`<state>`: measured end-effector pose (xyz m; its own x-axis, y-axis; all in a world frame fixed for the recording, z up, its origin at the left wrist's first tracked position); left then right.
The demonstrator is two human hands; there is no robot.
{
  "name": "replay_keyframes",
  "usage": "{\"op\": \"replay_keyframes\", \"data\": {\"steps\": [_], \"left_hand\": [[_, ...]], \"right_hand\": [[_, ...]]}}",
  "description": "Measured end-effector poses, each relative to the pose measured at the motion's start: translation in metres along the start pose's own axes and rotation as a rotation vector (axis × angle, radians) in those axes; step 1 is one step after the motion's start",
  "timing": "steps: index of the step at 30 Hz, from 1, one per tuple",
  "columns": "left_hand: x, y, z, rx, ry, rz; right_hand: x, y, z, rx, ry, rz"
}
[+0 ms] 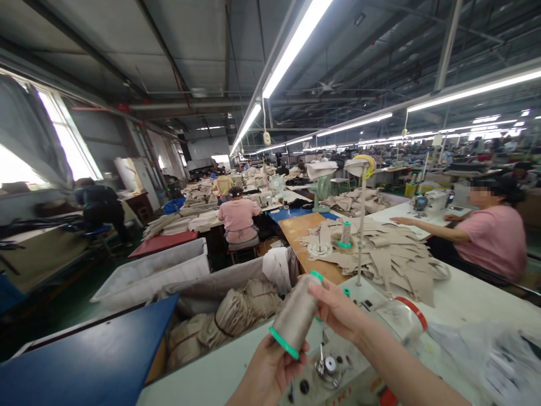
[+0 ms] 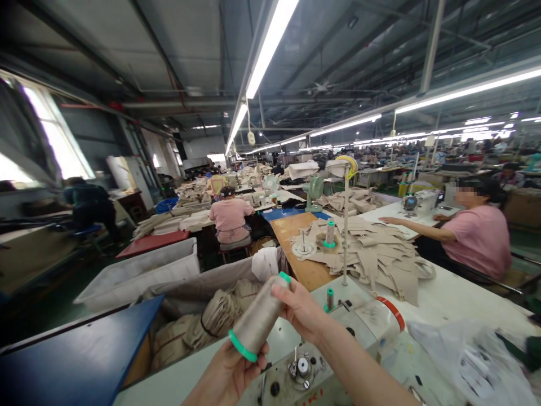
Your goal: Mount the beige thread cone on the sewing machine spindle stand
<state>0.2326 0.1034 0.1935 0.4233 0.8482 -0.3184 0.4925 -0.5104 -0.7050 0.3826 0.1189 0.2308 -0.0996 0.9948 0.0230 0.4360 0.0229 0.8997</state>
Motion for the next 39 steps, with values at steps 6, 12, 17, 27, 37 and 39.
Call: {"op": "replay_keyframes", "data": {"steps": [6, 12, 17, 27, 37, 39], "left_hand": [[0.009, -0.010, 0.018, 0.278, -0.100, -0.152], [-0.003, -0.030, 0.020, 0.346, -0.117, -0.390], [-0.004, -0.018, 0.011, 0.265, -0.100, -0.443], [-0.010, -0.017, 0.004, -0.181, -0.013, 0.201], [-0.012, -0.007, 0.003, -0.376, 0.054, 0.365], [-0.012, -0.007, 0.003, -0.373, 0.066, 0.376]], "right_hand": [[0.002, 0.001, 0.005, -0.098, -0.135, 0.029], [0.003, 0.004, 0.010, -0.285, -0.245, 0.108], [0.008, 0.004, 0.006, -0.400, -0.317, 0.118], [0.011, 0.014, -0.004, -0.284, -0.134, -0.041], [0.009, 0.001, 0.007, -0.063, 0.100, -0.063], [0.009, 0.002, 0.008, -0.070, 0.095, -0.055]]}}
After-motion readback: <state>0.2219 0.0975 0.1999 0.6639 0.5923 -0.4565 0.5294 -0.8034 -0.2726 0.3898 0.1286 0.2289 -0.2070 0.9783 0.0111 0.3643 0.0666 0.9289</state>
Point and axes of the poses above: each hand's wrist, its own x-axis towards the middle knuckle, its own z-axis out of the back of the hand, y = z × x, the point moved 3 cm from there along x, towards the middle knuckle, and after that the axes turned 11 degrees about -x, right-handed, at the moved point
